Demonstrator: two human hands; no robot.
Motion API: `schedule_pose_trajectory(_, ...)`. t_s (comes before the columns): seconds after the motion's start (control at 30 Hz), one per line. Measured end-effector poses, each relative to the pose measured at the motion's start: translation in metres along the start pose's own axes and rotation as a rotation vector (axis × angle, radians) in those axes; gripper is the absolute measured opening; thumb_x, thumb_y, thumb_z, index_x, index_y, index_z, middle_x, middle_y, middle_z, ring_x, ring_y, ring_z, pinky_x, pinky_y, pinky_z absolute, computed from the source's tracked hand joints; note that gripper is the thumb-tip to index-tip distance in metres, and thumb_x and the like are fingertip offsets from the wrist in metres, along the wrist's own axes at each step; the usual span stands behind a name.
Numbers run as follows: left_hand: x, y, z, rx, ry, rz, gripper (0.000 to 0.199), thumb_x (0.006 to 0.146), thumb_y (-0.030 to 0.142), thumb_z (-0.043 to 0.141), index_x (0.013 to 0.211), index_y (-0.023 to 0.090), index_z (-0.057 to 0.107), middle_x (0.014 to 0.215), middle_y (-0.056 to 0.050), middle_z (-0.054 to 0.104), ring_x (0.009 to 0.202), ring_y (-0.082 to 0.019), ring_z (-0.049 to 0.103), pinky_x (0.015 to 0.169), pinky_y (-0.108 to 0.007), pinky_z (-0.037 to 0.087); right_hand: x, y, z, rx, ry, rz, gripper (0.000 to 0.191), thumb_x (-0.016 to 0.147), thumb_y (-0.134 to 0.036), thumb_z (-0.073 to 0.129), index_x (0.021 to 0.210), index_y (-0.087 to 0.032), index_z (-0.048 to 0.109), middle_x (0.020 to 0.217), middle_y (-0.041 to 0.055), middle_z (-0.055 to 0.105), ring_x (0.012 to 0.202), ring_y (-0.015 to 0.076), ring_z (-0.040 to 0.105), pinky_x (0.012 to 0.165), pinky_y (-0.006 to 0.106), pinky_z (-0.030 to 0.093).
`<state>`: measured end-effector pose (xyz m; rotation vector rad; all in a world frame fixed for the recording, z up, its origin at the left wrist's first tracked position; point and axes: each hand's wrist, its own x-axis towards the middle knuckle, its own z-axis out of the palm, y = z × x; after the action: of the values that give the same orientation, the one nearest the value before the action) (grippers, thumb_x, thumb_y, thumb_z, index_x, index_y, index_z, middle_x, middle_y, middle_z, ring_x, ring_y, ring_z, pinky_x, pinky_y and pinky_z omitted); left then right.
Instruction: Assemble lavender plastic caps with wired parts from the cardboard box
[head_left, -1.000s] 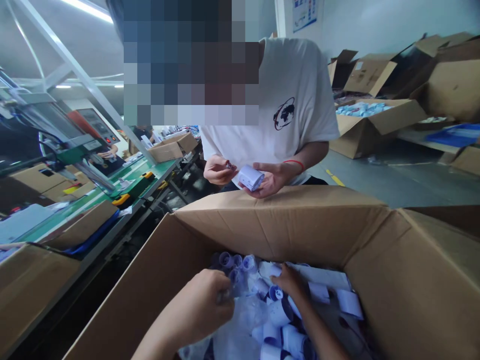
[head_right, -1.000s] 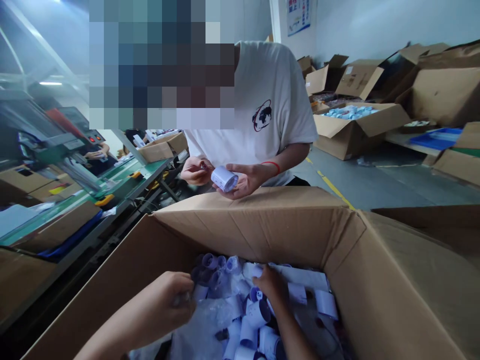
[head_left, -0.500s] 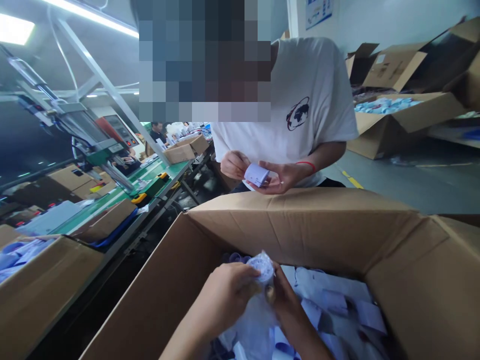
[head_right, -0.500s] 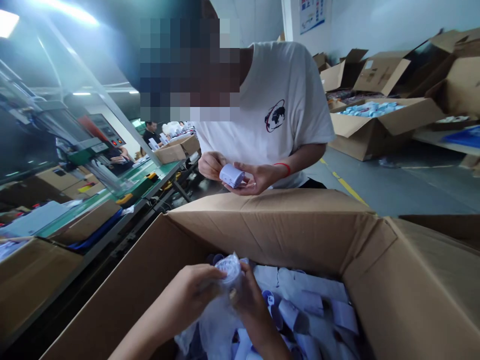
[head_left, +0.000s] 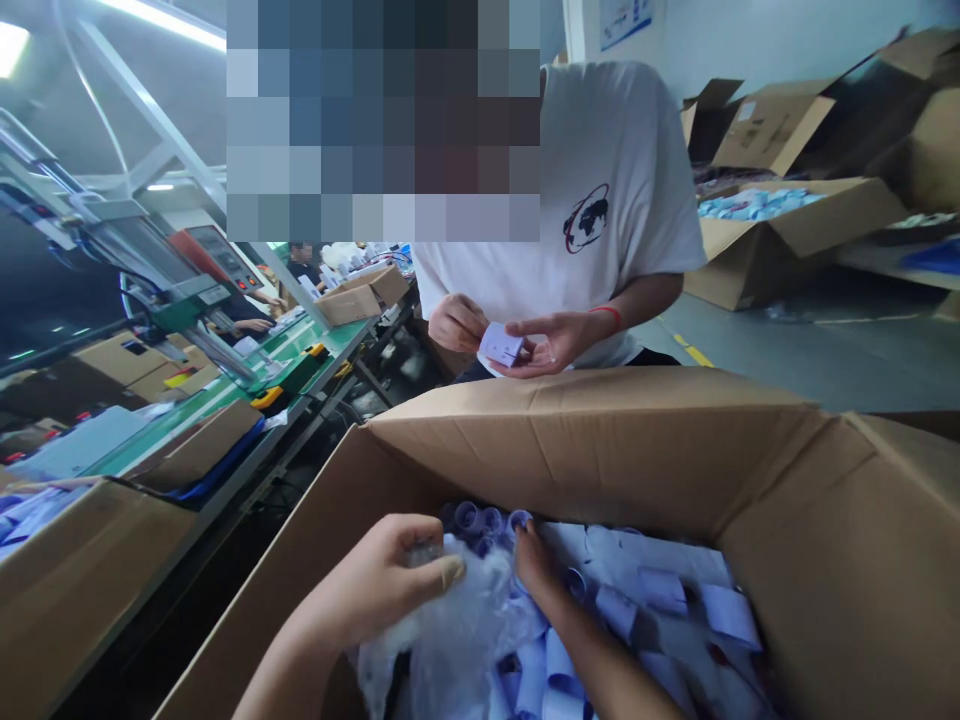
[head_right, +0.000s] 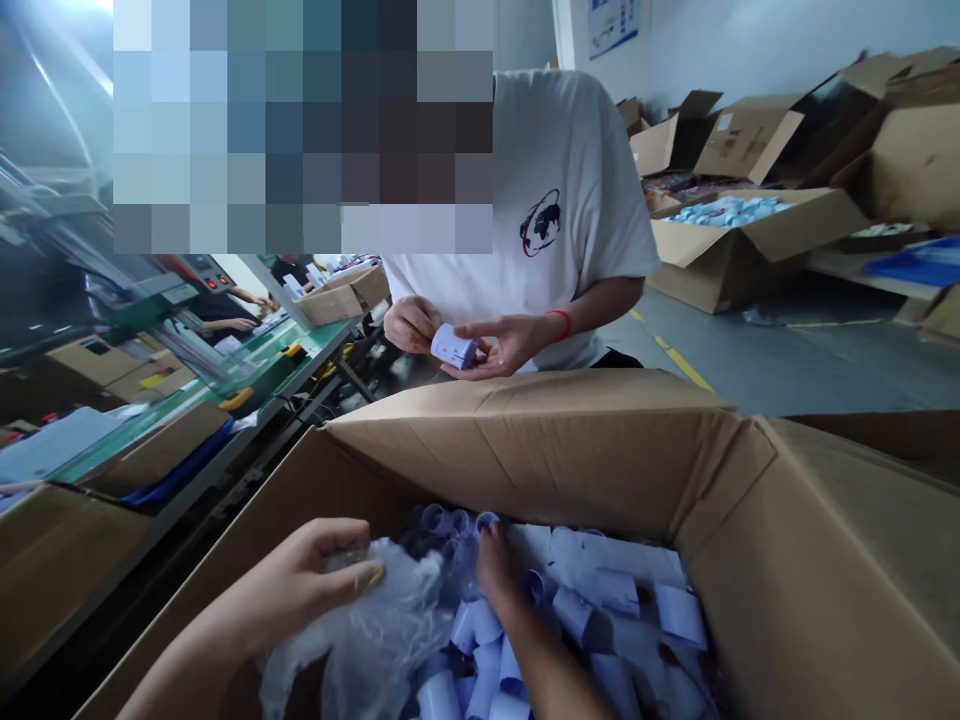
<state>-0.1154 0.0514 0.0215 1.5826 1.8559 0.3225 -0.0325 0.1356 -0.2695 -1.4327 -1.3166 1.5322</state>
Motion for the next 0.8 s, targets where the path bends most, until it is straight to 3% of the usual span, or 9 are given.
schedule_pose_trajectory(0.1,0.004,0.000,0.002,0.048,-0.035,0.018,0.022,0.068,0.034,0.056,0.057,0.018,0.046,0.061,0.005,0.039,0.061,-0.010,0.037,0.055,-0.021,0.033,0.007,-0.007,-0.007,0.048,0.047,0.051,0.004,0.068,-0.018,0.061,0.064,-0.018,0.061,0.096,0.0117,0.067,0.110,0.0296,0.056,0.089,0.035,0.041)
schedule_pose_trajectory(0.2,0.009,0.004,0.004,0.168,-0.077,0.036,0.004,0.061,0.017,0.049,0.058,0.018,0.047,0.064,0.005,0.042,0.064,-0.010,0.040,0.057,-0.020,0.033,-0.001,-0.020,-0.019,0.196,0.021,0.023,0.017,0.075,-0.034,0.059,0.077,-0.018,0.064,0.083,0.0059,0.069,0.089,0.0240,0.064,0.074,0.031,0.048)
schedule_pose_trajectory(0.3,0.011,0.007,0.011,0.237,-0.147,0.022,0.008,0.060,0.014,0.047,0.064,0.018,0.052,0.064,0.005,0.046,0.063,-0.011,0.041,0.057,-0.020,0.033,-0.031,-0.036,-0.027,0.707,-0.106,-0.004,0.027,0.074,-0.043,0.064,0.088,-0.021,0.064,0.084,0.0013,0.070,0.073,0.0166,0.065,0.066,0.028,0.049)
schedule_pose_trajectory(0.37,0.011,0.007,0.018,0.275,-0.079,0.021,0.013,0.063,0.017,0.050,0.074,0.019,0.056,0.068,0.004,0.053,0.065,-0.012,0.044,0.059,-0.021,0.034,-0.056,-0.048,-0.029,1.101,-0.247,0.005,0.029,0.068,-0.038,0.075,0.090,-0.022,0.065,0.087,0.0004,0.070,0.070,0.0143,0.065,0.064,0.026,0.049)
schedule_pose_trajectory(0.43,0.013,0.006,0.025,0.260,0.022,0.031,0.029,0.066,0.021,0.055,0.095,0.022,0.058,0.080,0.002,0.061,0.073,-0.015,0.050,0.066,-0.023,0.037,-0.079,-0.060,-0.029,1.275,-0.347,0.002,0.029,0.065,-0.033,0.079,0.089,-0.022,0.067,0.077,-0.0012,0.070,0.062,0.0117,0.061,0.060,0.024,0.048)
schedule_pose_trajectory(0.53,0.017,0.002,0.029,0.236,0.110,0.041,0.034,0.072,0.026,0.056,0.106,0.024,0.059,0.085,-0.001,0.064,0.077,-0.016,0.054,0.069,-0.024,0.037,-0.095,-0.072,-0.028,1.208,-0.443,-0.088,0.023,0.068,-0.035,0.077,0.082,-0.018,0.069,0.055,-0.0040,0.060,0.049,0.0083,0.051,0.052,0.020,0.041)
schedule_pose_trajectory(0.63,0.017,0.001,0.019,0.230,0.126,0.067,0.022,0.081,0.031,0.047,0.078,0.018,0.064,0.068,0.001,0.058,0.065,-0.013,0.048,0.060,-0.023,0.034,-0.077,-0.071,-0.031,0.986,-0.538,-0.197,0.043,0.069,-0.058,0.068,0.076,-0.015,0.067,0.055,-0.0010,0.060,0.048,0.0101,0.050,0.049,0.023,0.039)
schedule_pose_trajectory(0.7,0.011,0.002,0.007,0.184,0.116,0.096,0.030,0.083,0.037,0.044,0.068,0.016,0.058,0.062,0.002,0.050,0.061,-0.011,0.042,0.057,-0.022,0.031,-0.050,-0.062,-0.029,0.791,-0.411,-0.197,0.061,0.071,-0.074,0.050,0.076,-0.015,0.066,0.060,0.0024,0.063,0.050,0.0132,0.053,0.049,0.026,0.041)
schedule_pose_trajectory(0.8,-0.001,0.007,-0.009,0.034,-0.022,0.101,0.037,0.082,0.049,0.045,0.067,0.016,0.052,0.062,0.004,0.043,0.060,-0.010,0.036,0.055,-0.020,0.030,-0.007,-0.038,-0.014,0.233,-0.101,-0.135,0.061,0.084,-0.065,0.030,0.076,-0.015,0.064,0.069,0.0068,0.068,0.059,0.0170,0.060,0.052,0.027,0.044)
